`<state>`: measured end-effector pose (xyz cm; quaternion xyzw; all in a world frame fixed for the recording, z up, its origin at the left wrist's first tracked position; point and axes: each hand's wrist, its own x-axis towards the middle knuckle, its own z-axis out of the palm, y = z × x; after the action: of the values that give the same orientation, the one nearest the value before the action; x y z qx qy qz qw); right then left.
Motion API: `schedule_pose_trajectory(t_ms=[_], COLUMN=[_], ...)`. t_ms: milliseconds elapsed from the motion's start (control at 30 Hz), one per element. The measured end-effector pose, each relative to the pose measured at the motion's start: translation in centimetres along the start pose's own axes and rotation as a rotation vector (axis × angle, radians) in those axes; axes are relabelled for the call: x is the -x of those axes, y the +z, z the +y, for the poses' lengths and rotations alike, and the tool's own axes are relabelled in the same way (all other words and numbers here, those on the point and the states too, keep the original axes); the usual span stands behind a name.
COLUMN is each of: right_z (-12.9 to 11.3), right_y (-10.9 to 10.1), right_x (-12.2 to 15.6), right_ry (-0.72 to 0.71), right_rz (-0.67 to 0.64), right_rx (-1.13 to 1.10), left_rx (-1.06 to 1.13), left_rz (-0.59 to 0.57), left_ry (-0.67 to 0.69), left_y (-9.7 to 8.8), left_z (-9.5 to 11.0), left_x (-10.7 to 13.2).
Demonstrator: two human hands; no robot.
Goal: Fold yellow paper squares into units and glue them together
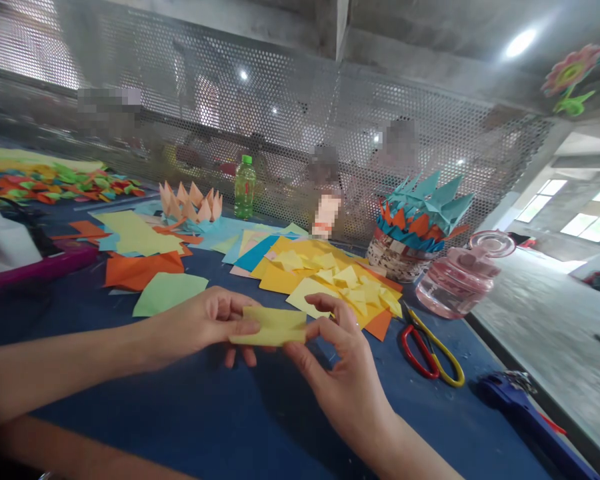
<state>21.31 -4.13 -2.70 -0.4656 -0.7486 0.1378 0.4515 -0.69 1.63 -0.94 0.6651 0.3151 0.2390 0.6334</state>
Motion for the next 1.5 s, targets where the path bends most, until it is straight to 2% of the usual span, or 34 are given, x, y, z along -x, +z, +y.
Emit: schedule_pose_trajectory(t_ms=[133, 233, 300, 367, 500, 633, 767, 1000, 1133, 1300, 1500], right_z=[0.4, 0.3, 0.2, 0.0, -0.2, -0.1, 0.2, 0.0, -0.1, 0.1, -0.1], right_y=[0.4, 0.7, 0.8, 0.8, 0.9, 0.8, 0.8, 0.8, 0.8, 0.9, 1.1], right_x=[0.0, -0.1, -0.1, -0.1, -0.1, -0.1, -0.1, -0.1, -0.3, 0.1, 0.1], right_ry=[0.255, 0.341, 0.352, 0.362, 0.360, 0.358, 0.351, 0.339, 0.302, 0.326, 0.355], right_rz=[-0.068, -0.076, -0.053, -0.043, -0.080, -0.095, -0.057, -0.023, 0.006, 0.083, 0.087], right_rx=[-0.144, -0.150, -0.156, -0.169, -0.178, -0.183, -0.223, -0.233, -0.309, -0.336, -0.351], left_rx=[-0.055, -0.069, -0.023, 0.042, 0.054, 0.051, -0.047, -0.151, -0.223, -0.262, -0.130], left_rz=[-0.039, -0.003, 0.010, -0.025, -0.067, -0.022, 0.064, 0.248, 0.297, 0.333, 0.356], left_ry=[0.027, 0.032, 0.040, 0.074, 0.118, 0.167, 0.260, 0.185, 0.152, 0.142, 0.133], left_y=[0.1, 0.1, 0.1, 0.2, 0.3, 0.6, 0.6, 0.8, 1.0, 1.2, 1.4], left_z=[-0.1, -0.1, -0.1, 0.0, -0.3, -0.7, -0.8, 0.0, 0.2, 0.1, 0.0], left_x=[0.0, 0.2, 0.3, 0.4, 0.3, 0.3, 0.4, 0.4, 0.5, 0.7, 0.5])
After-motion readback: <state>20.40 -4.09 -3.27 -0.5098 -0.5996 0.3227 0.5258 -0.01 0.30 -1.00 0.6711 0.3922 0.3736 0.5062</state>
